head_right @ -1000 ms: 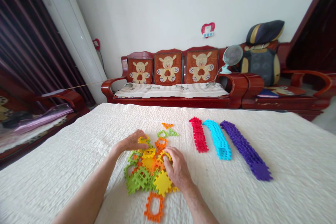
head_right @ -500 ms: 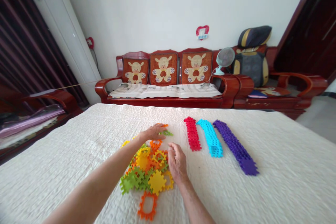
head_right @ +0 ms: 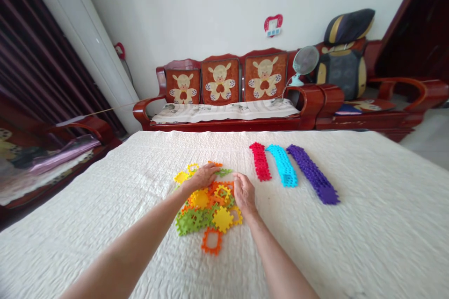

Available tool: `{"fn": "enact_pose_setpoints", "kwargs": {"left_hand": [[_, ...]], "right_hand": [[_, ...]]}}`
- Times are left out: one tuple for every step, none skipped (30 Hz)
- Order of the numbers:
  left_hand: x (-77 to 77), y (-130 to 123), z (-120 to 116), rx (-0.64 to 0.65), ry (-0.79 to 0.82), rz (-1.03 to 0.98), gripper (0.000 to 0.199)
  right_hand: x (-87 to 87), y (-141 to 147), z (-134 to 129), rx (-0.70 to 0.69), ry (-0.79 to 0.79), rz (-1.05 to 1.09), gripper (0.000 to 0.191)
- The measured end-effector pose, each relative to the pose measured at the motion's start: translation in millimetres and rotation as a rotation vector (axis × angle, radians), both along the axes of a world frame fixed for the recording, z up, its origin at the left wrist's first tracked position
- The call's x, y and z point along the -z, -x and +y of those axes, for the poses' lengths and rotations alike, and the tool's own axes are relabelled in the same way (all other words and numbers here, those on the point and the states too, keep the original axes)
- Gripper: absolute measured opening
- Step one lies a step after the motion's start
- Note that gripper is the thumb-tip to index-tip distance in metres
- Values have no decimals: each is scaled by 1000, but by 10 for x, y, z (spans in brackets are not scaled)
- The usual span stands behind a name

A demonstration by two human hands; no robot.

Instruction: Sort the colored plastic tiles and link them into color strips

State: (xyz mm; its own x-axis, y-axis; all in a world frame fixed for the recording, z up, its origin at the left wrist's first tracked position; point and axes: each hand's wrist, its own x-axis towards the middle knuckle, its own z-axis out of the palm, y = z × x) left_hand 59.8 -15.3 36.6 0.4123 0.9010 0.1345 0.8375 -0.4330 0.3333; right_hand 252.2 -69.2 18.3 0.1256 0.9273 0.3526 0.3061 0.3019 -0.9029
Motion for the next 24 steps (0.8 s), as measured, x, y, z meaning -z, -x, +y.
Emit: {"fn": "enact_pose_setpoints", "kwargs": {"left_hand": [[-2,-14,-39,-7,-6,9,37],[-8,-27,-71,-14,-15,18,38],[-15,-38,-97,-22,-24,23,38],[-24,-46,-116,-30,-32,23,38],[-33,-50,-130,-34,-39,17,38],[-40,-51,-139,-33,-47,7,38],[-45,-49,-143,-27,-55,-4,38],[-47,-46,-143,-17,-64,-13,38],[-44,-41,-140,-6,-75,-20,38],[-37,-37,-135,4,-88,-25,38],[-26,-33,-131,8,-103,-31,38],[-12,-31,-127,5,-120,-40,38],[1,-30,-126,0,-136,-51,37],[13,-29,-127,-6,-150,-64,36],[22,-28,-130,-10,-161,-78,36],[25,-27,-134,-7,-168,-93,36],[23,-25,-137,1,-169,-105,35],[17,-21,-140,15,-160,-114,35],[7,-17,-141,30,-146,-119,35],[-3,-14,-140,41,-126,-119,35],[-13,-10,-138,46,-103,-115,34],[-19,-8,-134,47,-84,-113,34],[-21,-5,-129,39,-75,-121,33],[-18,-1,-122,25,-76,-141,33]], "right_hand": [[-5,0,-16,-2,-3,-4,38],[-10,0,-31,-7,-6,-14,38],[-17,1,-47,-17,-10,-28,38],[-24,1,-60,-26,-15,-41,38],[-30,2,-72,-32,-21,-53,38],[-34,3,-80,-36,-28,-63,37],[-36,5,-84,-43,-36,-73,36],[-35,6,-85,-50,-44,-84,35],[-30,7,-83,-56,-52,-93,34],[-23,8,-77,-62,-60,-99,33],[-14,7,-71,-72,-66,-100,31],[-3,6,-63,-79,-70,-94,31],[8,2,-56,-82,-69,-81,31],[18,-3,-49,-82,-62,-64,31],[26,-8,-43,-80,-50,-48,32],[33,-14,-37,-74,-37,-36,33],[38,-19,-32,-68,-24,-29,33],[42,-22,-28,-64,-17,-30,33],[43,-24,-24,-65,-16,-39,32],[44,-24,-21,-65,-25,-52,32],[43,-22,-20,-64,-39,-65,31],[41,-19,-20,-59,-58,-75,29],[37,-14,-21,-54,-76,-83,29],[33,-8,-23,-50,-89,-88,28]]}}
